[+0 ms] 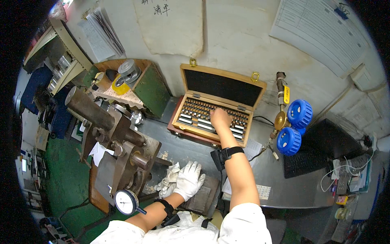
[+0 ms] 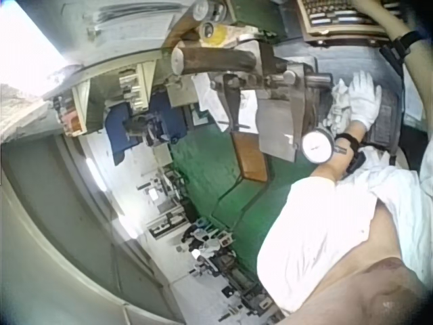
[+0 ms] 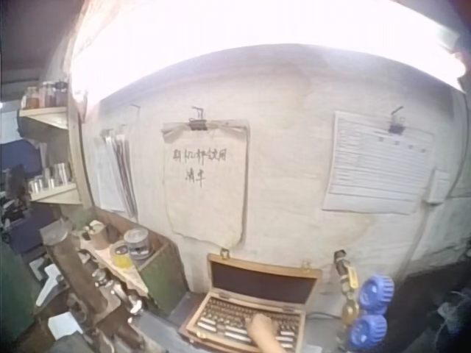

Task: Measuring and inspecting metal pistons using a dial indicator jig and gauge blocks.

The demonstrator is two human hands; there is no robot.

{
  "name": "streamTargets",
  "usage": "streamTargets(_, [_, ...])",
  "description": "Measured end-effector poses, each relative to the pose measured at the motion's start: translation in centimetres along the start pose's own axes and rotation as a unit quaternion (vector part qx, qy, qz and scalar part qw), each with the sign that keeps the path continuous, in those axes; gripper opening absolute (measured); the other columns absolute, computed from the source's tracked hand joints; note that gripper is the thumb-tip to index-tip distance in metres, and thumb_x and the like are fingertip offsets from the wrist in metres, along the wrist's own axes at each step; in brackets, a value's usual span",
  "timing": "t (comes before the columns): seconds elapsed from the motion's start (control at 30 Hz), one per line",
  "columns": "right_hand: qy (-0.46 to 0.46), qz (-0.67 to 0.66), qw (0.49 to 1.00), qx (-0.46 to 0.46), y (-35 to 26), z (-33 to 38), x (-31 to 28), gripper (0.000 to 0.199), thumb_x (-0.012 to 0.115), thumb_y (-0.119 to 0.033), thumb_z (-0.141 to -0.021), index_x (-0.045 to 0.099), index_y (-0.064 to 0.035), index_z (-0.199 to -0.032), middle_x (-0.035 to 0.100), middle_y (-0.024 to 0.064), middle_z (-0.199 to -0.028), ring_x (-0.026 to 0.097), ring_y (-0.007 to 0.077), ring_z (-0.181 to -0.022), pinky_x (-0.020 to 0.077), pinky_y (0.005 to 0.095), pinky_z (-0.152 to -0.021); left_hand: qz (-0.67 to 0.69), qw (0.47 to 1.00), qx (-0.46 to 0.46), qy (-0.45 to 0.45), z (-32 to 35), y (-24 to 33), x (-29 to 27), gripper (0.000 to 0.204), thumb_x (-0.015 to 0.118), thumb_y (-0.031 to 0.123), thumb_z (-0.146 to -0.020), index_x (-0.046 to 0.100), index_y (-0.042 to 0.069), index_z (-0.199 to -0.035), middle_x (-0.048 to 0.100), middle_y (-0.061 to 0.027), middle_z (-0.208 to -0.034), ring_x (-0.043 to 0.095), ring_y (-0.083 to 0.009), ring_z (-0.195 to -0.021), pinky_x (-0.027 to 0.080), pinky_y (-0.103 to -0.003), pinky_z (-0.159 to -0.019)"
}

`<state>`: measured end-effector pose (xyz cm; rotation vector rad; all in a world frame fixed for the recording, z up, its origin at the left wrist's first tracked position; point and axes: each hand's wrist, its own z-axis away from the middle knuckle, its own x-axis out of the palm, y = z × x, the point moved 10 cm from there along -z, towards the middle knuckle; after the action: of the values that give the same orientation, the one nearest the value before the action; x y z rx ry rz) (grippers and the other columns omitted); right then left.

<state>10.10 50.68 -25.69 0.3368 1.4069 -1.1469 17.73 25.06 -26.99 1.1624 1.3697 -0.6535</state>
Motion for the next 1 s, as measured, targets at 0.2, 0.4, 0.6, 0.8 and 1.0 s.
streamTargets(0.2, [0.004, -0.018, 1.0, 0.023, 0.6, -0.3, -0.5, 0.034, 0.049, -0.034, -0.091, 0.066, -0.0053, -0.099, 0.065, 0.017, -0.101, 0.06, 0.0322, -0.1, 0.0396, 0.048, -0.09, 0.0, 1.0, -0.009, -0.013, 0.0, -0.2, 0.2, 0.044, 0.052, 0.034, -0.084, 0.057, 0.002, -0.114, 0.055, -0.0159, -0.119, 0.049, -0.0315, -0.113, 0.04, -0.042, -0.094])
streamTargets(0.4, [0.01, -0.012, 0.998, 0.054, 3.3, -0.7, -1.3, 0.034, 0.047, -0.034, -0.091, 0.066, -0.0066, -0.098, 0.066, 0.0168, -0.1, 0.06, 0.0329, -0.099, 0.0393, 0.0486, -0.089, 0.008, 1.0, -0.001, -0.005, -0.2, 0.0, -0.1, 0.041, 0.054, 0.031, -0.083, 0.057, 0.002, -0.112, 0.055, -0.0155, -0.118, 0.05, -0.0317, -0.111, 0.041, -0.043, -0.091])
streamTargets(0.6, [0.048, -0.006, 0.993, 0.104, 7.0, -0.5, -2.7, 0.034, 0.047, -0.035, -0.091, 0.066, -0.0076, -0.098, 0.065, 0.017, -0.1, 0.062, 0.0329, -0.097, 0.0456, 0.0464, -0.082, 0.007, 1.0, 0.003, -0.004, -0.4, 0.2, -0.3, 0.04, 0.054, 0.031, -0.082, 0.057, 0.003, -0.111, 0.055, -0.0149, -0.117, 0.049, -0.0313, -0.111, 0.04, -0.043, -0.091])
streamTargets(0.8, [0.122, -0.045, 0.979, 0.156, 10.7, 0.9, -4.0, 0.031, 0.048, -0.034, -0.09, 0.066, -0.0101, -0.099, 0.066, 0.0146, -0.101, 0.061, 0.0335, -0.096, 0.048, 0.0459, -0.08, 0.005, 1.0, 0.004, -0.004, -0.3, 0.2, 0.0, 0.04, 0.054, 0.031, -0.082, 0.057, 0.003, -0.11, 0.055, -0.0148, -0.118, 0.049, -0.0311, -0.111, 0.04, -0.044, -0.091])
streamTargets(1.0, [0.154, -0.066, 0.971, 0.171, 12.3, 2.7, -4.7, 0.03, 0.047, -0.034, -0.09, 0.066, -0.0108, -0.098, 0.066, 0.0149, -0.097, 0.062, 0.0344, -0.092, 0.0491, 0.0467, -0.075, -0.001, 1.0, 0.002, -0.025, -0.2, 0.0, 0.5, 0.042, 0.052, 0.034, -0.084, 0.057, 0.004, -0.112, 0.054, -0.0147, -0.119, 0.048, -0.0312, -0.113, 0.038, -0.044, -0.093])
